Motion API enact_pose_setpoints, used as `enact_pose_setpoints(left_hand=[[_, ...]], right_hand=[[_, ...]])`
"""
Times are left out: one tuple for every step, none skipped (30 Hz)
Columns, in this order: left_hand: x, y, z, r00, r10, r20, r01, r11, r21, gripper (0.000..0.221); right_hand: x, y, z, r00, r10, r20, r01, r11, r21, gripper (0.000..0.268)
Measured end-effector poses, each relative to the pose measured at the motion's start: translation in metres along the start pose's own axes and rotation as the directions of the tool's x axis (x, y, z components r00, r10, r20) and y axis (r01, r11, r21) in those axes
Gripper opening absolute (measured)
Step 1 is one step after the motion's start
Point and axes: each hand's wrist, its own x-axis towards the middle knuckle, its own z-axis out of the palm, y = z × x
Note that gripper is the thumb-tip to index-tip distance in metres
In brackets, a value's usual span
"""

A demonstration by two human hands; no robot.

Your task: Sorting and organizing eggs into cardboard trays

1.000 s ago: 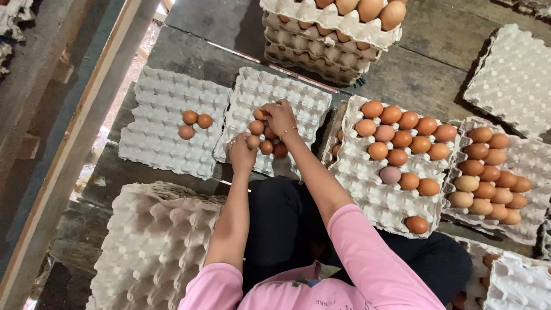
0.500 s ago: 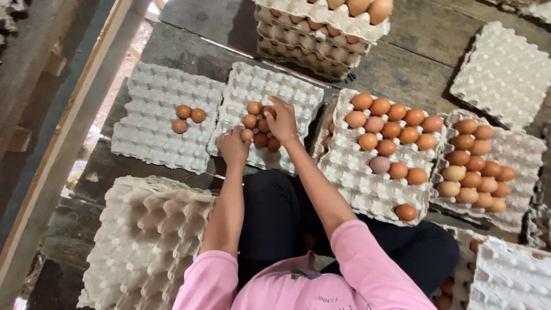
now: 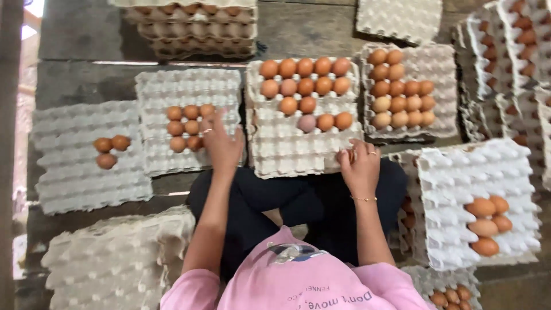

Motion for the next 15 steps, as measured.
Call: enact_pose_setpoints(left_hand=[[-0.004, 0.022, 0.013, 1.000, 0.013, 0.010, -0.012, 1.000, -0.012, 0.061], [-0.009, 0.044, 0.025, 0.994, 0.037, 0.105, -0.026, 0.994, -0.105, 0.057], [-0.014, 0.064, 0.035, 0.979, 0.066, 0.195, -0.028, 0.981, -0.191, 0.054], [-0.017, 0.085, 0.038, 0.977, 0.076, 0.201, -0.036, 0.980, -0.198, 0.054], [-0.019, 0.105, 0.039, 0.948, 0.148, 0.282, -0.100, 0.979, -0.179, 0.055], [-0.020, 0.125, 0.040, 0.907, 0.215, 0.361, -0.165, 0.972, -0.166, 0.057], [-0.026, 0.133, 0.046, 0.905, 0.222, 0.364, -0.171, 0.971, -0.168, 0.057], [-0.031, 0.140, 0.052, 0.868, 0.267, 0.418, -0.182, 0.956, -0.232, 0.058], [-0.037, 0.147, 0.057, 0.827, 0.308, 0.469, -0.184, 0.938, -0.293, 0.060], [-0.042, 0.152, 0.060, 0.824, 0.311, 0.473, -0.185, 0.938, -0.294, 0.060], [-0.045, 0.156, 0.063, 0.772, 0.338, 0.539, -0.195, 0.932, -0.305, 0.061], [-0.049, 0.160, 0.066, 0.714, 0.362, 0.600, -0.204, 0.926, -0.317, 0.063], [-0.050, 0.164, 0.066, 0.714, 0.362, 0.600, -0.207, 0.927, -0.313, 0.063], [-0.051, 0.167, 0.066, 0.662, 0.397, 0.636, -0.197, 0.911, -0.363, 0.065], [-0.055, 0.171, 0.065, 0.607, 0.429, 0.669, -0.178, 0.894, -0.412, 0.066]], right_hand=[[-0.002, 0.005, -0.001, 1.000, 0.015, -0.009, -0.015, 1.000, -0.010, 0.026], [-0.003, 0.009, -0.002, 0.994, 0.095, 0.058, -0.092, 0.995, -0.048, 0.034], [-0.004, 0.013, -0.002, 0.977, 0.172, 0.124, -0.162, 0.983, -0.083, 0.044], [-0.005, 0.009, -0.006, 0.976, 0.182, 0.117, -0.173, 0.981, -0.088, 0.044], [-0.004, 0.003, -0.008, 0.955, 0.226, 0.192, -0.211, 0.972, -0.100, 0.047], [-0.002, -0.002, -0.011, 0.926, 0.269, 0.264, -0.247, 0.962, -0.115, 0.051], [-0.003, -0.002, -0.011, 0.926, 0.275, 0.260, -0.254, 0.960, -0.114, 0.051], [-0.003, -0.002, -0.010, 0.902, 0.326, 0.283, -0.306, 0.945, -0.115, 0.049], [-0.004, -0.003, -0.009, 0.874, 0.374, 0.311, -0.355, 0.928, -0.117, 0.048], [-0.003, 0.001, -0.012, 0.872, 0.378, 0.311, -0.360, 0.926, -0.118, 0.048], [0.000, 0.005, -0.015, 0.837, 0.426, 0.343, -0.469, 0.882, 0.049, 0.050], [0.002, 0.008, -0.017, 0.799, 0.463, 0.384, -0.564, 0.798, 0.210, 0.052], [0.000, 0.014, -0.015, 0.799, 0.462, 0.384, -0.564, 0.798, 0.214, 0.052], [-0.001, 0.020, -0.012, 0.780, 0.467, 0.417, -0.609, 0.721, 0.330, 0.049], [-0.006, 0.026, -0.010, 0.758, 0.468, 0.454, -0.647, 0.629, 0.431, 0.045]])
